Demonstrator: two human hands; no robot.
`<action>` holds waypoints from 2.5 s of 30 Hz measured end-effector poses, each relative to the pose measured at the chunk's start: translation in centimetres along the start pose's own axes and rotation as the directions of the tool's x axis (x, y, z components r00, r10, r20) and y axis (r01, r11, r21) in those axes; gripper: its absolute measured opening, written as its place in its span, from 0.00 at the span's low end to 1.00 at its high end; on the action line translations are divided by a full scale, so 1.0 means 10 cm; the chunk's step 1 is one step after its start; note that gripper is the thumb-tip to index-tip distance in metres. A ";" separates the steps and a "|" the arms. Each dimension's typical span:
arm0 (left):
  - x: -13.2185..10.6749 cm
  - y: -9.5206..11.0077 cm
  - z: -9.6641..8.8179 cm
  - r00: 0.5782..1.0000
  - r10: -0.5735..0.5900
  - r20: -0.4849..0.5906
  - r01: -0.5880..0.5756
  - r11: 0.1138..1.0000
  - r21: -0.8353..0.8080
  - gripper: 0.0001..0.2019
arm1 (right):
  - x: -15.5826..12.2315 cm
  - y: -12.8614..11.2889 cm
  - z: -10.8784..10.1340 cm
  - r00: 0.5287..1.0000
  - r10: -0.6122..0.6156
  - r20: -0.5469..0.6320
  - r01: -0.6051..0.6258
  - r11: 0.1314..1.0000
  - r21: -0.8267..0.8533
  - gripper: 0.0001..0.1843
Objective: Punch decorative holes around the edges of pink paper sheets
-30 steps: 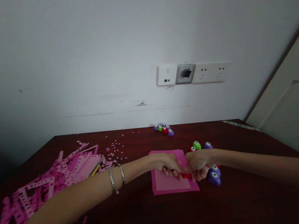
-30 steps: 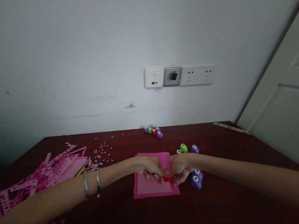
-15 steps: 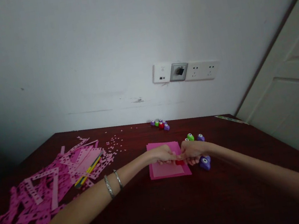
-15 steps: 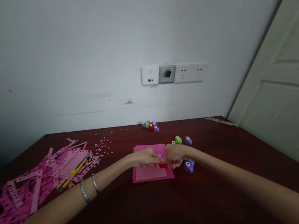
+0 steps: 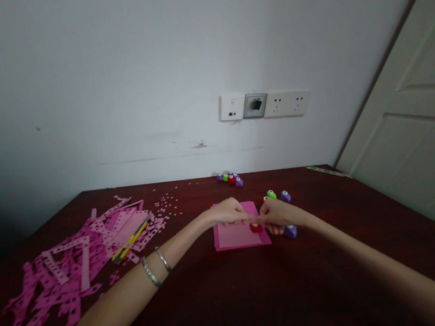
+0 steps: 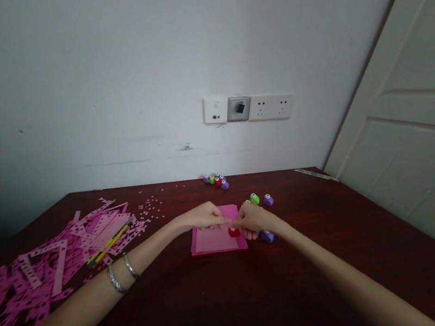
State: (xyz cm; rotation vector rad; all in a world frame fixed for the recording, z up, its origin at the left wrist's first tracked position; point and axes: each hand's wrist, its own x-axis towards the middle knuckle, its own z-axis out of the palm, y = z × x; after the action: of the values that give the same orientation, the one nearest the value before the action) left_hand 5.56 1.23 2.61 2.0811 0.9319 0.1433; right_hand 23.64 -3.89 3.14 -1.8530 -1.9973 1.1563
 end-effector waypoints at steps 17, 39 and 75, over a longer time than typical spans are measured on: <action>-0.13 -0.37 0.01 0.978 0.174 0.114 -0.207 0.869 0.450 0.28 | 0.05 0.19 -0.07 0.921 -0.388 0.006 0.358 0.844 -0.399 0.15; -0.15 -0.45 0.01 0.974 0.182 0.133 -0.222 0.881 0.419 0.23 | 0.04 0.27 -0.07 0.932 -0.362 0.023 0.350 0.881 -0.319 0.08; -0.02 -0.32 -0.04 0.985 0.145 -0.091 -0.136 0.986 0.100 0.19 | -0.04 0.23 -0.18 0.974 -0.218 0.067 0.212 0.974 0.082 0.19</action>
State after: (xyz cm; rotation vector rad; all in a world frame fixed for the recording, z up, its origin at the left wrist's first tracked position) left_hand 3.44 2.59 0.53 2.2441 0.8636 0.2828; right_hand 26.56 -3.66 3.06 -1.5342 -2.1027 1.2342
